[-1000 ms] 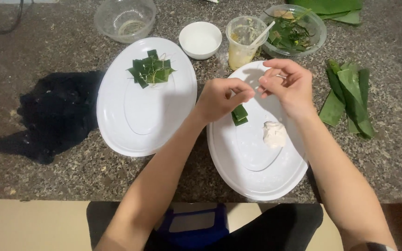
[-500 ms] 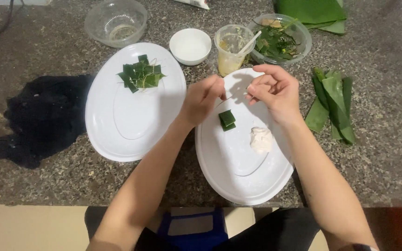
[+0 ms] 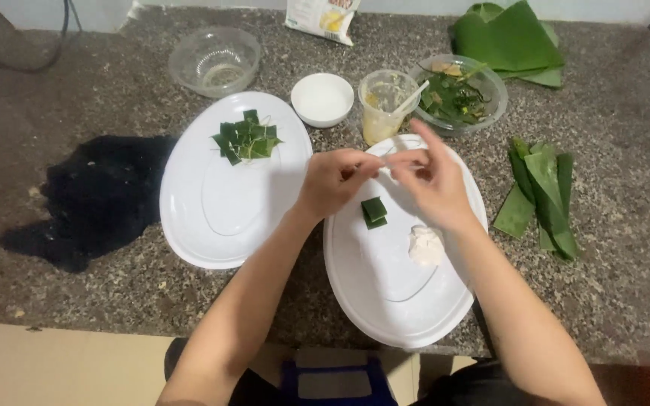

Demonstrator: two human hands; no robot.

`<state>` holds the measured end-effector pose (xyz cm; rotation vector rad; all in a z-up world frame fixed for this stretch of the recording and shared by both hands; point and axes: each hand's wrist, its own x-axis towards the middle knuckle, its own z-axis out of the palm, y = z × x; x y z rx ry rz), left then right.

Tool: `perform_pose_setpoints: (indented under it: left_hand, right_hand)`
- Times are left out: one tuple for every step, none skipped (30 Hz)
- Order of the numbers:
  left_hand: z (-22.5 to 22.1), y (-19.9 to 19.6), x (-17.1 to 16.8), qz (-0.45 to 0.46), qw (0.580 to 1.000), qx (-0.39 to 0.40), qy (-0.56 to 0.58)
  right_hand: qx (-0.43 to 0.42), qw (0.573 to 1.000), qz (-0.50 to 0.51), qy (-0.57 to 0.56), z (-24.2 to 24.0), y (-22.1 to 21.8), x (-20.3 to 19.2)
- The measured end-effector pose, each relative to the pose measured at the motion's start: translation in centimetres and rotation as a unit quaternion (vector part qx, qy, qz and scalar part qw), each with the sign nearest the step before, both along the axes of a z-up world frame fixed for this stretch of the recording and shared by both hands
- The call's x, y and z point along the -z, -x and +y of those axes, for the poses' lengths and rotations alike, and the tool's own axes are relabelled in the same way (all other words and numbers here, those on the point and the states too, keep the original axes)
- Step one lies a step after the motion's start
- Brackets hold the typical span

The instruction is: Folding leaves into cones, filling them with a white paste using a spoon, and sealing them.

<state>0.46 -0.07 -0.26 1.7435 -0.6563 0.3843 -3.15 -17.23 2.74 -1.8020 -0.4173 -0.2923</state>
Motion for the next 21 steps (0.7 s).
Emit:
perform_pose_setpoints:
  left_hand:
    - [-0.1,0.1,-0.4,-0.002,1.0,0.0,0.0]
    - [-0.2,0.2,-0.8,-0.02,0.999,-0.029,0.022]
    - [-0.3,0.4,-1.2,-0.036,0.997,-0.06,0.045]
    - [-0.3,0.3,-0.9,-0.037,0.996,-0.061,0.045]
    - [-0.1,0.1,-0.7,-0.025,0.995,-0.07,0.064]
    - [0.0,0.0,-0.4,-0.013,0.993,-0.079,0.083]
    - [0.1,0.0,-0.6,-0.013,0.993,-0.082,0.083]
    - [0.3,0.1,-0.7,-0.009,0.992,-0.079,0.094]
    - [0.4,0.4,-0.7,-0.001,0.992,-0.075,0.102]
    - [0.5,0.4,-0.7,0.002,0.992,-0.077,0.101]
    - [0.5,0.4,-0.6,0.003,0.992,-0.084,0.094]
    - [0.5,0.4,-0.6,0.004,0.992,-0.091,0.087]
    - [0.5,0.3,-0.3,0.007,0.992,-0.09,0.087]
    - [0.6,0.2,-0.2,0.027,0.991,-0.106,0.07]
    - [0.4,0.0,-0.1,0.045,0.99,-0.121,0.055]
    - [0.4,-0.1,-0.1,0.047,0.99,-0.118,0.055]
    - [0.4,-0.1,-0.2,0.032,0.991,-0.108,0.067]
    - [0.4,-0.1,-0.2,0.017,0.992,-0.099,0.08]
    - [0.4,-0.2,-0.1,0.019,0.992,-0.097,0.079]
    - [0.4,-0.2,0.0,0.02,0.992,-0.091,0.084]
    - [0.4,-0.5,-0.1,0.019,0.992,-0.086,0.089]
  right_hand:
    - [0.0,1.0,-0.002,0.0,0.0,-0.2,0.3]
    - [-0.001,0.993,-0.047,0.108,0.0,-0.4,0.6]
    - [-0.004,0.973,-0.09,0.214,0.0,-0.5,1.1]
    - [-0.005,0.973,-0.09,0.214,0.2,-0.3,1.2]
    - [-0.021,0.961,-0.07,0.267,0.4,-0.2,1.3]
    - [-0.037,0.946,-0.05,0.319,0.5,0.0,1.5]
    - [-0.04,0.945,-0.05,0.319,0.5,-0.1,1.5]
    - [-0.056,0.937,-0.074,0.338,0.5,-0.1,1.5]
    - [-0.072,0.927,-0.095,0.355,0.5,0.1,1.7]
    - [-0.075,0.928,-0.092,0.353,0.4,0.0,1.9]
    - [-0.073,0.922,-0.113,0.363,0.2,-0.1,2.1]
    - [-0.072,0.915,-0.135,0.373,0.0,-0.2,2.2]
    - [-0.072,0.916,-0.132,0.373,0.0,-0.2,2.4]
    - [-0.074,0.916,-0.128,0.373,0.0,-0.2,2.6]
    - [-0.075,0.915,-0.126,0.376,-0.3,-0.4,2.6]
    - [-0.073,0.915,-0.124,0.377,-0.4,-0.6,2.8]
    - [-0.077,0.913,-0.12,0.383,-0.6,-0.7,3.1]
    - [-0.081,0.91,-0.117,0.389,-0.8,-0.9,3.3]
    - [-0.08,0.911,-0.115,0.388,-1.0,-0.8,3.0]
    - [-0.075,0.908,-0.11,0.398,-1.2,-0.7,2.6]
    - [-0.069,0.904,-0.108,0.409,-1.4,-0.8,2.1]
